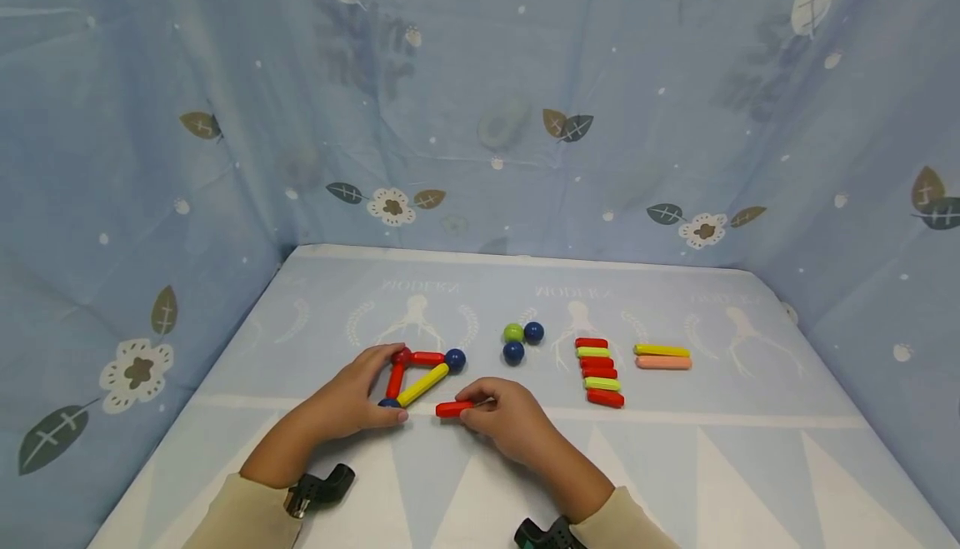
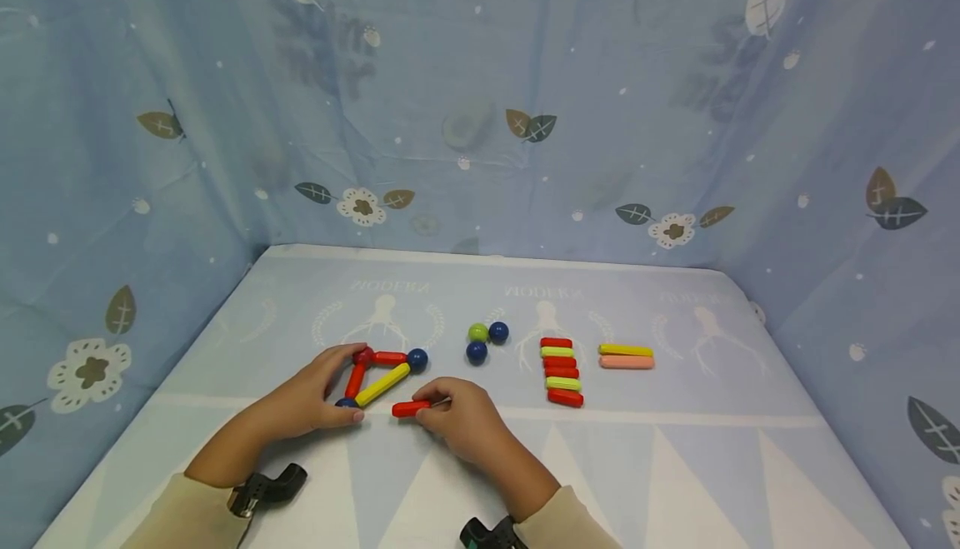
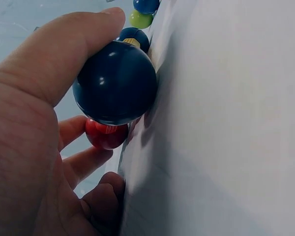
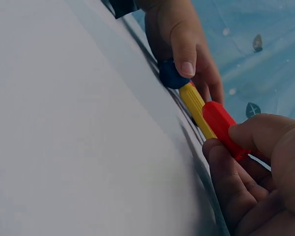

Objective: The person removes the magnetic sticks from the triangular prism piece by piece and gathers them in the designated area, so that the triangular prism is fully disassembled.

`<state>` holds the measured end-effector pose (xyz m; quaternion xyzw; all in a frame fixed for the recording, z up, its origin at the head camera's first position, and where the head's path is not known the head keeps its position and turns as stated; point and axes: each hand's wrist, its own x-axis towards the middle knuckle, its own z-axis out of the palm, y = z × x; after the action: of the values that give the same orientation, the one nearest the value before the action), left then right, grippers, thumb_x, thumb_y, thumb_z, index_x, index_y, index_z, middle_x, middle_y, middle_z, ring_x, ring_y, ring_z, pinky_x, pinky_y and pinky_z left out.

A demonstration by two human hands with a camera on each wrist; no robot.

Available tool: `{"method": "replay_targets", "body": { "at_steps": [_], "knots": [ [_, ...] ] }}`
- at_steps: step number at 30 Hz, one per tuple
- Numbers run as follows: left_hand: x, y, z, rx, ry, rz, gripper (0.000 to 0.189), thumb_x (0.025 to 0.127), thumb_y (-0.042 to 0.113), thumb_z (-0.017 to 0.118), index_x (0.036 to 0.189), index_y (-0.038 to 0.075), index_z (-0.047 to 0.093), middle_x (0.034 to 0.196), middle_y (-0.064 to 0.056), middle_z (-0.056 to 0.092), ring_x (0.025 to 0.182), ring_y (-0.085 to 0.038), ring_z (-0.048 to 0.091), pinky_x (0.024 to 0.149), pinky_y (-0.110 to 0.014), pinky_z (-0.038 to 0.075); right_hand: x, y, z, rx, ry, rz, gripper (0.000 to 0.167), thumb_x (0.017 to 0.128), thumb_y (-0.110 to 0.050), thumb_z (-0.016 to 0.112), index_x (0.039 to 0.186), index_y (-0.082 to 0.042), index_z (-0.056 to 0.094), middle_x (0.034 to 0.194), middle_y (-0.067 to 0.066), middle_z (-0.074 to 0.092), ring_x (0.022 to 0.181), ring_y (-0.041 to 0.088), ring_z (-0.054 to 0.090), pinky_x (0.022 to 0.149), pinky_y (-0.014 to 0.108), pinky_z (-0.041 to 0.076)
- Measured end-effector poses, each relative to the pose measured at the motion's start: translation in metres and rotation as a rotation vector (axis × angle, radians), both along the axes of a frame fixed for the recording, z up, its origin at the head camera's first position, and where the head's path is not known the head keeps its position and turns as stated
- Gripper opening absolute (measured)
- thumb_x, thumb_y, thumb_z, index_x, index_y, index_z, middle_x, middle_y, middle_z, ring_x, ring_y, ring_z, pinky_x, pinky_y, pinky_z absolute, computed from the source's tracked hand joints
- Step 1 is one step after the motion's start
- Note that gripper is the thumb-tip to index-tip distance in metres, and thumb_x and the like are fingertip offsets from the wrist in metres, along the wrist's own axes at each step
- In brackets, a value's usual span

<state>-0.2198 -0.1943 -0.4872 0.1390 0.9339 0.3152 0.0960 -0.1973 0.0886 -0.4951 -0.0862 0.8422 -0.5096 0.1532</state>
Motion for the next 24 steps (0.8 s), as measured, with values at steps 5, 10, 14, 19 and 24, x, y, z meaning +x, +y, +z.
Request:
{"method": "replay_targets", "body": {
  "at_steps": [5,10,14,19,24],
  "knots": [
    [-0.001,-0.002,-0.002,-0.008,0.001,0.006,0.106,0.077,0.051,0.090,0.162,0.022,0.034,0.165,-0.009,0.038,0.150,-0.038,0.040,0.113,-0.068,0.040,0.003,0.013,0.000,-0.024,-0.038,-0.013,0.017,0.093,-0.017,0.079,0.106,-0.026,0.075,0.104,-0.004,0.072,0.086,0.018,0.067,0.072,0.030,0.057],
    [-0.002,-0.004,-0.002,-0.004,-0.005,0.002,0.107,0.077,0.052,0.090,0.163,0.022,0.033,0.166,-0.009,0.037,0.151,-0.038,0.038,0.115,-0.068,0.037,0.006,0.025,-0.001,-0.017,-0.050,-0.042,0.018,0.093,-0.017,0.079,0.108,-0.024,0.074,0.106,-0.002,0.069,0.086,0.019,0.065,0.073,0.029,0.057],
    [-0.002,-0.006,-0.003,0.005,-0.006,-0.005,0.108,0.077,0.052,0.090,0.163,0.021,0.033,0.166,-0.009,0.037,0.151,-0.038,0.037,0.116,-0.069,0.035,0.009,0.035,-0.002,-0.001,-0.053,-0.062,0.019,0.093,-0.018,0.079,0.110,-0.024,0.074,0.108,-0.001,0.068,0.088,0.020,0.064,0.074,0.030,0.058],
    [-0.002,-0.006,-0.003,0.007,-0.009,-0.006,0.108,0.077,0.052,0.090,0.163,0.022,0.032,0.166,-0.009,0.036,0.151,-0.039,0.037,0.116,-0.069,0.035,0.012,0.047,-0.003,0.009,-0.057,-0.078,0.020,0.093,-0.020,0.079,0.112,-0.025,0.073,0.110,-0.001,0.069,0.087,0.020,0.064,0.073,0.029,0.058],
    [-0.002,-0.004,-0.005,0.010,-0.002,-0.012,0.107,0.078,0.053,0.090,0.163,0.022,0.033,0.166,-0.011,0.036,0.150,-0.040,0.038,0.115,-0.069,0.037,0.015,0.057,-0.002,0.021,-0.065,-0.103,0.021,0.093,-0.020,0.080,0.112,-0.025,0.074,0.111,0.000,0.069,0.087,0.020,0.064,0.074,0.030,0.058]
  ]
}}
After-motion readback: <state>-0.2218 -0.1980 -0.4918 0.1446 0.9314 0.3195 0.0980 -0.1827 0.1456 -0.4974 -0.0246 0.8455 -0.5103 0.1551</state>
